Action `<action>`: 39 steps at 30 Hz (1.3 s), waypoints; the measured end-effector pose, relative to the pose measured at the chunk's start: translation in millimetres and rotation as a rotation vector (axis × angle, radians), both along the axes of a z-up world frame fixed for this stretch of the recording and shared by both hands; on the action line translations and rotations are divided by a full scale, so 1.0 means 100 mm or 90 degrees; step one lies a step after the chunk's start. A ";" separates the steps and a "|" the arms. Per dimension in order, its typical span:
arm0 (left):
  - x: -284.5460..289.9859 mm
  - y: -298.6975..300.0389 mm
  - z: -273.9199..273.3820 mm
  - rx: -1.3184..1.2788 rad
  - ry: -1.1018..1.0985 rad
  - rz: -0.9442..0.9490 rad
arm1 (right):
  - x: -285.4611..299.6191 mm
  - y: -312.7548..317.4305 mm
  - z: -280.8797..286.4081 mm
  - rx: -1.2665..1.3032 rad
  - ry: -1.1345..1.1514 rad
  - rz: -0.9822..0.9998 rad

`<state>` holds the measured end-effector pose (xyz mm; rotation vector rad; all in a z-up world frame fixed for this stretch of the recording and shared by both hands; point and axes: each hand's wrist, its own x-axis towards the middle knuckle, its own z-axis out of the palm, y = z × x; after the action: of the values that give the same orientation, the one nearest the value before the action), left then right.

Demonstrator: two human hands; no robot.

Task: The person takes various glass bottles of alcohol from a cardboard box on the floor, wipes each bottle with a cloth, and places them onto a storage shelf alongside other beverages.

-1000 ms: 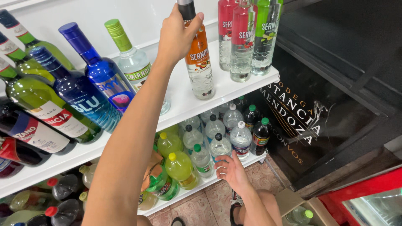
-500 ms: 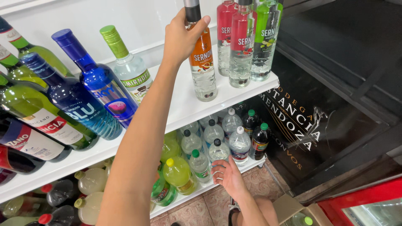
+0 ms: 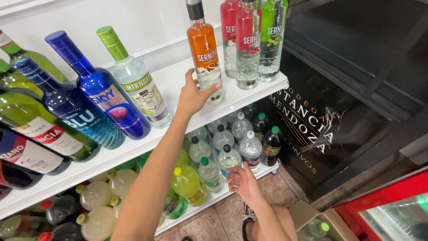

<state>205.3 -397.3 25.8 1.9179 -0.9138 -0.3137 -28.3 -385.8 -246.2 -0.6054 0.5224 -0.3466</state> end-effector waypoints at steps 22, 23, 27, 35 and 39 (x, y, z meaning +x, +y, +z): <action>-0.03 -0.36 -0.48 -0.156 0.005 -0.085 | 0.09 0.06 0.07 -0.022 -0.007 0.010; -0.04 -0.38 -0.49 -0.175 0.002 -0.091 | 0.09 0.06 0.09 -0.023 -0.005 0.010; -0.04 -0.37 -0.52 -0.176 -0.006 -0.099 | 0.09 0.08 0.14 -0.021 0.009 0.008; -0.07 -0.38 -0.51 -0.135 0.032 -0.053 | 0.11 0.09 0.15 -0.021 -0.004 0.011; -0.07 -0.36 -0.49 -0.119 0.033 -0.043 | 0.12 0.10 0.16 -0.026 -0.001 0.012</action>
<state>198.3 -433.1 -23.3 1.7032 -0.9416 -0.3062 -16.6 -375.6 -230.3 -0.6491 0.5082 -0.3412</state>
